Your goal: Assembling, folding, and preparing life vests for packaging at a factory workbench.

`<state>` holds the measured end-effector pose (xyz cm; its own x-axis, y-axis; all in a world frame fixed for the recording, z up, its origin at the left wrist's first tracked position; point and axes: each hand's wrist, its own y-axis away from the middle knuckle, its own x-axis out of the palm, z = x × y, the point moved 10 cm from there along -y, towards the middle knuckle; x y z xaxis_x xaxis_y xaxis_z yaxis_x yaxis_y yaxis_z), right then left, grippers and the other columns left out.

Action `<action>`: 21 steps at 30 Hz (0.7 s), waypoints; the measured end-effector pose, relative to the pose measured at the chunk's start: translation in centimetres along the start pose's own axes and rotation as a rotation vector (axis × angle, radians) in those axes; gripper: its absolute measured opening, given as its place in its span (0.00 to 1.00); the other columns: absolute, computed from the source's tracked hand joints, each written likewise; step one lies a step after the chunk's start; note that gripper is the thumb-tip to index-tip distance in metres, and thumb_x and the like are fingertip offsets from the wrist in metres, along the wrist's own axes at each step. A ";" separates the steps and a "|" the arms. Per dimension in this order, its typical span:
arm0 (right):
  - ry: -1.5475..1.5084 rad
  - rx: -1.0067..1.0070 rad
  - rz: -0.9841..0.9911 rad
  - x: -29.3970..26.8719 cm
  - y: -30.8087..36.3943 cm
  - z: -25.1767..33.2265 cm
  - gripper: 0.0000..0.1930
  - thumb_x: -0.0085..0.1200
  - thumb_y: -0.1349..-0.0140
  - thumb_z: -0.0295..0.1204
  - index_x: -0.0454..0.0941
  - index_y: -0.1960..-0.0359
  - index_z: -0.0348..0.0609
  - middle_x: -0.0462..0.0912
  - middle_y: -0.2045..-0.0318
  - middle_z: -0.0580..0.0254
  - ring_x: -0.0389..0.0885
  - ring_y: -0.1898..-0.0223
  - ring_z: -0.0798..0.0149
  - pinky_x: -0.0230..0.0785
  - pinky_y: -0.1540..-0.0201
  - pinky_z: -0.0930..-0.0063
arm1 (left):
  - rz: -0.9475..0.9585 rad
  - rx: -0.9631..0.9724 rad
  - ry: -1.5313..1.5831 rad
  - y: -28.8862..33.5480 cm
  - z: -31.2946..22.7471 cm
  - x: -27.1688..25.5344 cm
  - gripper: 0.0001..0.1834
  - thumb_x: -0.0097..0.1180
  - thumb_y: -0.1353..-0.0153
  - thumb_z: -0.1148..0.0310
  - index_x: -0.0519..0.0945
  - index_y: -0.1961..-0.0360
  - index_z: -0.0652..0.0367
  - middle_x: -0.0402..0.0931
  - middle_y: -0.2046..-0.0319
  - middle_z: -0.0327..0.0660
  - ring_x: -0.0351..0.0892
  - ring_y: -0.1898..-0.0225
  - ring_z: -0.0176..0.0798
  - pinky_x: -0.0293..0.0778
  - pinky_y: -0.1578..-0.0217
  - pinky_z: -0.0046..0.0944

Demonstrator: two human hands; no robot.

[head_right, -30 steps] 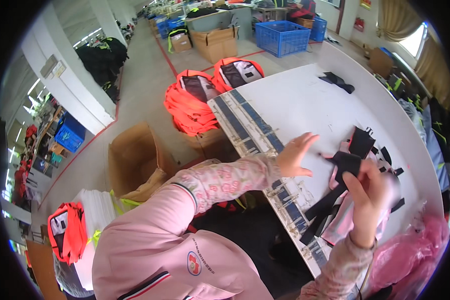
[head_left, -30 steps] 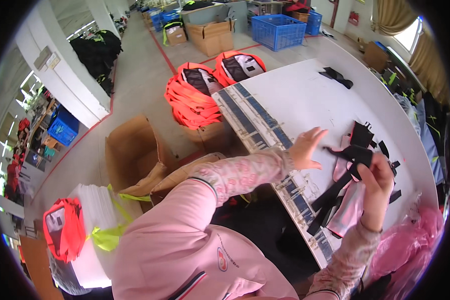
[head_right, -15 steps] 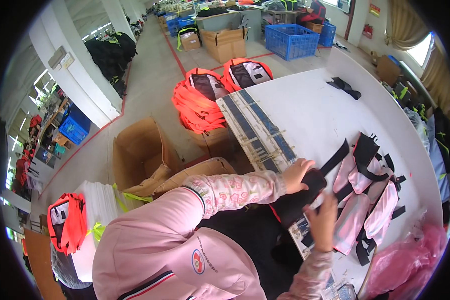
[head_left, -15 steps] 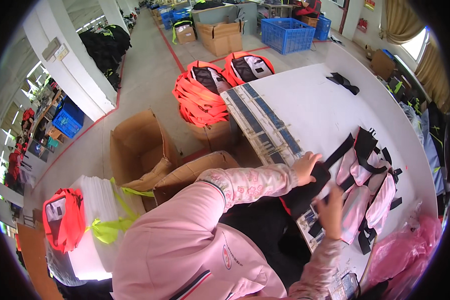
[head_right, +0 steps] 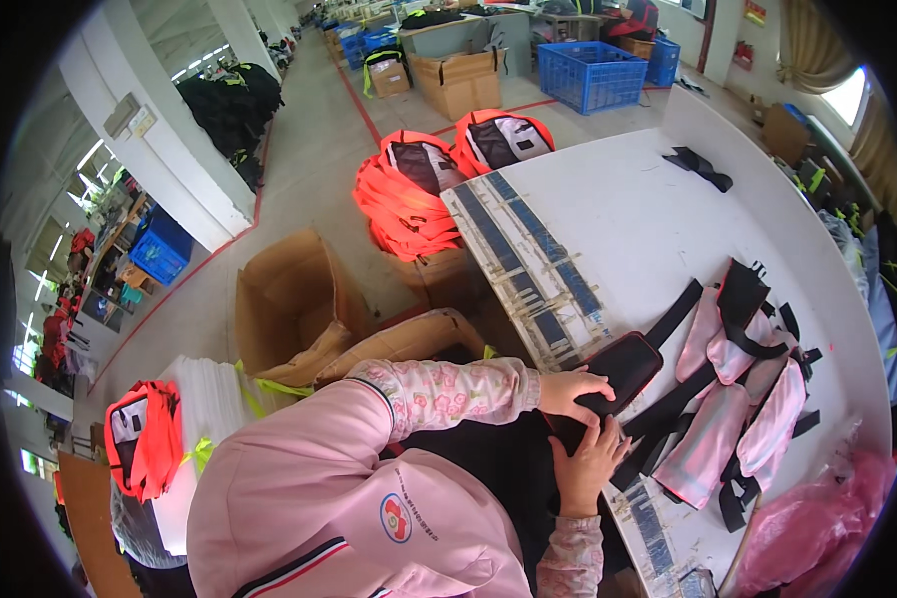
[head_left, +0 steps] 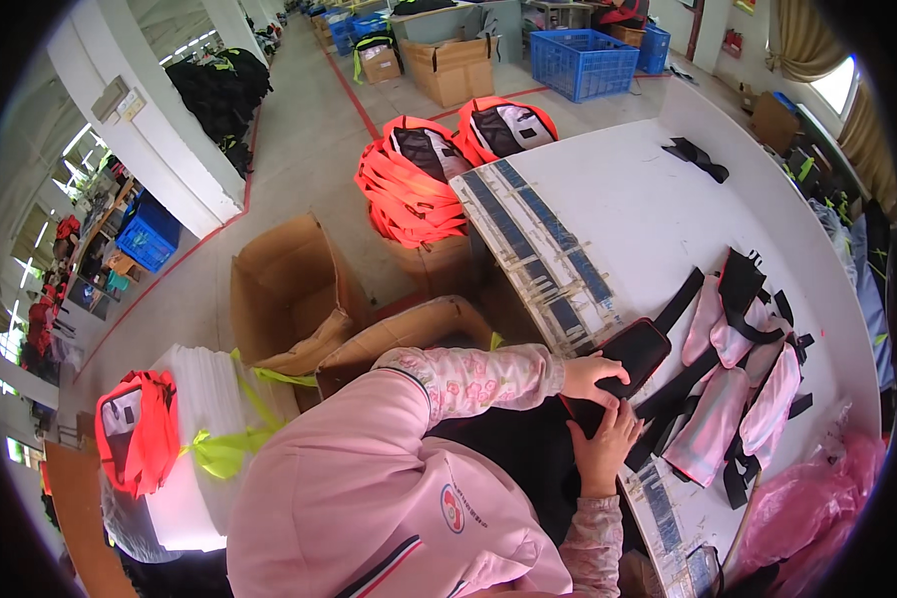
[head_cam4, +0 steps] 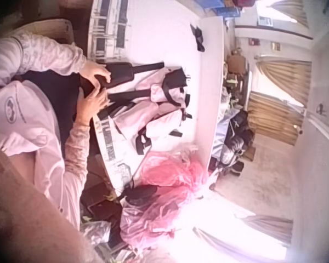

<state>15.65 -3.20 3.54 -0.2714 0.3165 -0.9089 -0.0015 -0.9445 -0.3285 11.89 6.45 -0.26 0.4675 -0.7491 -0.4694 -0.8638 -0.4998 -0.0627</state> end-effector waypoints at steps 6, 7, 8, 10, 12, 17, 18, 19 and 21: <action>-0.047 0.007 -0.073 0.3 0.0 -0.9 0.15 0.59 0.49 0.34 0.74 0.62 0.40 0.76 0.57 0.48 0.74 0.52 0.48 0.60 0.44 0.51 | 0.025 0.037 0.051 0.1 0.5 -1.0 0.30 0.61 0.50 0.47 0.73 0.51 0.55 0.69 0.49 0.49 0.59 0.40 0.54 0.50 0.40 0.50; -0.047 0.010 -0.072 0.5 -0.1 -1.2 0.15 0.59 0.49 0.34 0.74 0.62 0.40 0.76 0.57 0.48 0.74 0.52 0.48 0.60 0.44 0.51 | 0.091 0.067 0.007 0.3 -0.2 -0.5 0.32 0.63 0.51 0.47 0.71 0.50 0.55 0.65 0.42 0.51 0.51 0.34 0.57 0.42 0.36 0.56; -0.123 0.069 -0.126 0.2 -0.2 -2.0 0.12 0.57 0.47 0.32 0.74 0.63 0.39 0.78 0.61 0.48 0.75 0.57 0.47 0.63 0.50 0.54 | 0.094 0.088 -0.141 0.8 -0.8 0.0 0.33 0.64 0.53 0.48 0.71 0.49 0.54 0.61 0.40 0.53 0.49 0.34 0.60 0.41 0.37 0.61; -0.299 0.287 -0.161 0.4 -0.1 -4.6 0.07 0.51 0.44 0.26 0.73 0.66 0.36 0.77 0.72 0.46 0.77 0.69 0.46 0.69 0.64 0.60 | 0.074 0.135 -0.394 1.6 -2.3 0.8 0.34 0.65 0.53 0.49 0.70 0.47 0.52 0.60 0.39 0.52 0.51 0.34 0.57 0.41 0.38 0.65; -0.424 0.336 -0.224 -0.5 -0.3 -5.4 0.07 0.51 0.43 0.26 0.73 0.66 0.35 0.77 0.72 0.47 0.77 0.70 0.47 0.69 0.66 0.60 | 0.009 0.142 -0.445 1.7 -2.1 1.7 0.31 0.62 0.50 0.54 0.68 0.45 0.51 0.60 0.39 0.49 0.52 0.35 0.53 0.43 0.38 0.66; -0.428 0.287 -0.308 -1.9 -1.3 -3.4 0.05 0.48 0.44 0.21 0.71 0.66 0.34 0.75 0.71 0.48 0.75 0.70 0.48 0.68 0.62 0.64 | -0.032 0.028 -0.286 0.3 0.1 2.2 0.17 0.57 0.46 0.66 0.75 0.54 0.53 0.69 0.45 0.43 0.61 0.38 0.47 0.47 0.39 0.67; -0.410 0.302 -0.257 -0.3 -1.0 -4.8 0.06 0.48 0.46 0.18 0.70 0.66 0.35 0.74 0.71 0.53 0.73 0.70 0.54 0.67 0.61 0.68 | -0.086 0.073 -0.287 0.4 -0.8 2.0 0.13 0.57 0.47 0.67 0.77 0.59 0.55 0.72 0.50 0.43 0.66 0.43 0.48 0.52 0.40 0.62; -0.413 0.293 -0.253 0.5 -1.0 -5.8 0.06 0.48 0.46 0.18 0.70 0.66 0.35 0.74 0.71 0.53 0.73 0.70 0.54 0.67 0.61 0.68 | -0.095 0.068 -0.287 0.6 -0.8 2.0 0.13 0.57 0.47 0.67 0.77 0.59 0.55 0.72 0.50 0.43 0.66 0.43 0.48 0.52 0.40 0.62; -0.802 0.472 -0.224 2.5 -0.6 -8.2 0.08 0.47 0.49 0.15 0.69 0.66 0.36 0.71 0.72 0.61 0.71 0.70 0.64 0.67 0.62 0.73 | -0.286 0.203 -0.282 1.5 -2.5 0.5 0.18 0.59 0.52 0.71 0.75 0.57 0.54 0.72 0.54 0.45 0.69 0.48 0.48 0.59 0.43 0.54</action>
<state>22.84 -1.10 -0.67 -0.7959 0.5051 -0.3338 -0.4734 -0.8629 -0.1768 11.28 4.21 1.61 0.6476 -0.4316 -0.6279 -0.7399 -0.5533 -0.3828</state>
